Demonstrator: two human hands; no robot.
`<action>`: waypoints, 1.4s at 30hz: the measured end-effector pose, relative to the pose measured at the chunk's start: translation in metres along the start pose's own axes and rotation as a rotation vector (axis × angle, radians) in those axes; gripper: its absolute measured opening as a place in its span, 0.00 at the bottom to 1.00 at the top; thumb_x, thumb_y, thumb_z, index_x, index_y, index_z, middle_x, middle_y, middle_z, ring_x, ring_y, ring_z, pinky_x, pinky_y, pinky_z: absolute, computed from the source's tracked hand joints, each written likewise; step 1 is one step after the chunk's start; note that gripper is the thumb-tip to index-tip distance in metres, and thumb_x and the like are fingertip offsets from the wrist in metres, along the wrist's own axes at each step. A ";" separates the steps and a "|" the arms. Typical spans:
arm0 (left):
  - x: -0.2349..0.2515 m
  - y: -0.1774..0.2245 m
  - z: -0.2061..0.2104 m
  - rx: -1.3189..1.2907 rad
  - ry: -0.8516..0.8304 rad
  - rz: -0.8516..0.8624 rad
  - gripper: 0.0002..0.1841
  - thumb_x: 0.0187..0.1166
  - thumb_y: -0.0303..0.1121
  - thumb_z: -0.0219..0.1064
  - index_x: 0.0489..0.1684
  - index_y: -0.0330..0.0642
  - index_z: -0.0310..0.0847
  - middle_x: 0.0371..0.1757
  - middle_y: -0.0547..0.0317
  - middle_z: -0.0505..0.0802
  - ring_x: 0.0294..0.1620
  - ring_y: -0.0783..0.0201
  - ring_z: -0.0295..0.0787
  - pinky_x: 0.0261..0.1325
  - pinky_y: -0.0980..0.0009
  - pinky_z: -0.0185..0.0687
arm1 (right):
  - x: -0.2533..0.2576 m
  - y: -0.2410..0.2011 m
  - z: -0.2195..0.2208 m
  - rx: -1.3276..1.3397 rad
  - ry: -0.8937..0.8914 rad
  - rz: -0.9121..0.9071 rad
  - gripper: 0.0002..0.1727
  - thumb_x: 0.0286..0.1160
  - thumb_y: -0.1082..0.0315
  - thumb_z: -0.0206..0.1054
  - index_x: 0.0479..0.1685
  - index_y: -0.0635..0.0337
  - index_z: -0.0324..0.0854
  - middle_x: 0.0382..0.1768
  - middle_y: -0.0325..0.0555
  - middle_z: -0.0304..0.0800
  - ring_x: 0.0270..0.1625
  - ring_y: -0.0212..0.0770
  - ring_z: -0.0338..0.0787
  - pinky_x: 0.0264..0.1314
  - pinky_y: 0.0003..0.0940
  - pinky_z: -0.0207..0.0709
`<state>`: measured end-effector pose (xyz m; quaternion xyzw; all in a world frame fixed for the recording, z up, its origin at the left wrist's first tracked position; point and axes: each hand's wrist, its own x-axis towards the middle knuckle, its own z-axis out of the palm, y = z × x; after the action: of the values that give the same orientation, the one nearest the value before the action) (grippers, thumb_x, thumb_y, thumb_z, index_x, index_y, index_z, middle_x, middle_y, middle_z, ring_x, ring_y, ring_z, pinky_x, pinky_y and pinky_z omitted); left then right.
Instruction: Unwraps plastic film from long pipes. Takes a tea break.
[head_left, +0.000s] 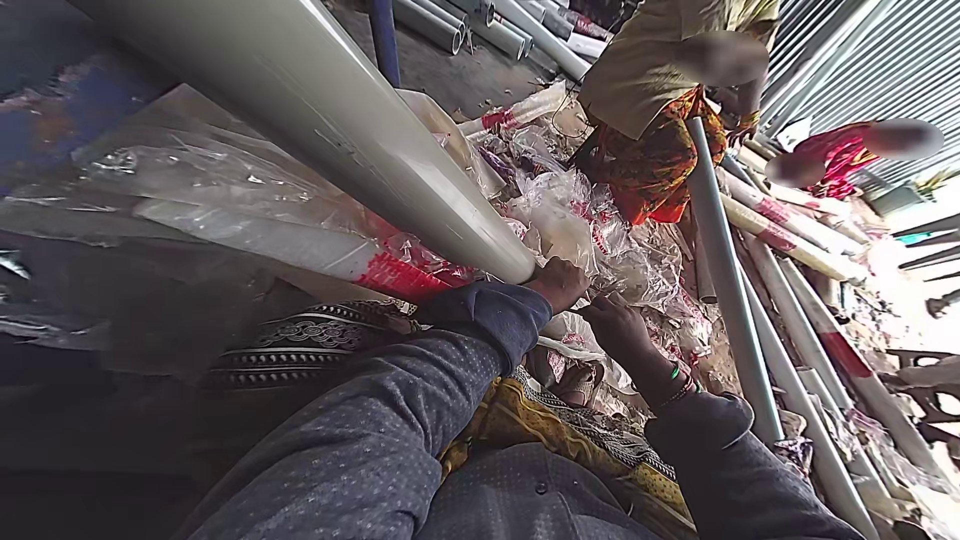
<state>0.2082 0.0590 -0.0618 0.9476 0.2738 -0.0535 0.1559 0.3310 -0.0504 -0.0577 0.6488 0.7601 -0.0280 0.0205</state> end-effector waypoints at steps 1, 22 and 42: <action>0.000 0.000 0.000 -0.011 -0.007 0.002 0.12 0.88 0.25 0.58 0.58 0.31 0.86 0.57 0.38 0.92 0.62 0.39 0.89 0.62 0.42 0.79 | -0.005 0.004 0.006 0.040 0.059 0.013 0.13 0.82 0.74 0.60 0.47 0.65 0.92 0.45 0.64 0.93 0.47 0.66 0.94 0.45 0.63 0.84; -0.006 0.004 0.009 0.067 -0.131 0.073 0.15 0.82 0.28 0.68 0.64 0.49 0.90 0.76 0.51 0.86 0.88 0.47 0.68 0.92 0.39 0.44 | -0.068 0.031 0.045 1.534 0.292 0.913 0.19 0.87 0.76 0.55 0.73 0.66 0.76 0.42 0.44 0.86 0.29 0.27 0.77 0.28 0.21 0.66; 0.019 0.040 0.005 0.236 -0.351 -0.212 0.13 0.80 0.30 0.69 0.59 0.43 0.91 0.79 0.45 0.81 0.83 0.40 0.70 0.81 0.37 0.60 | -0.083 0.059 0.041 1.620 0.208 0.855 0.18 0.88 0.75 0.57 0.73 0.66 0.76 0.49 0.51 0.86 0.39 0.32 0.79 0.42 0.28 0.71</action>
<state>0.2462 0.0351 -0.0591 0.9014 0.3323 -0.2648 0.0828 0.4017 -0.1257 -0.0944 0.6899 0.2018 -0.4832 -0.4999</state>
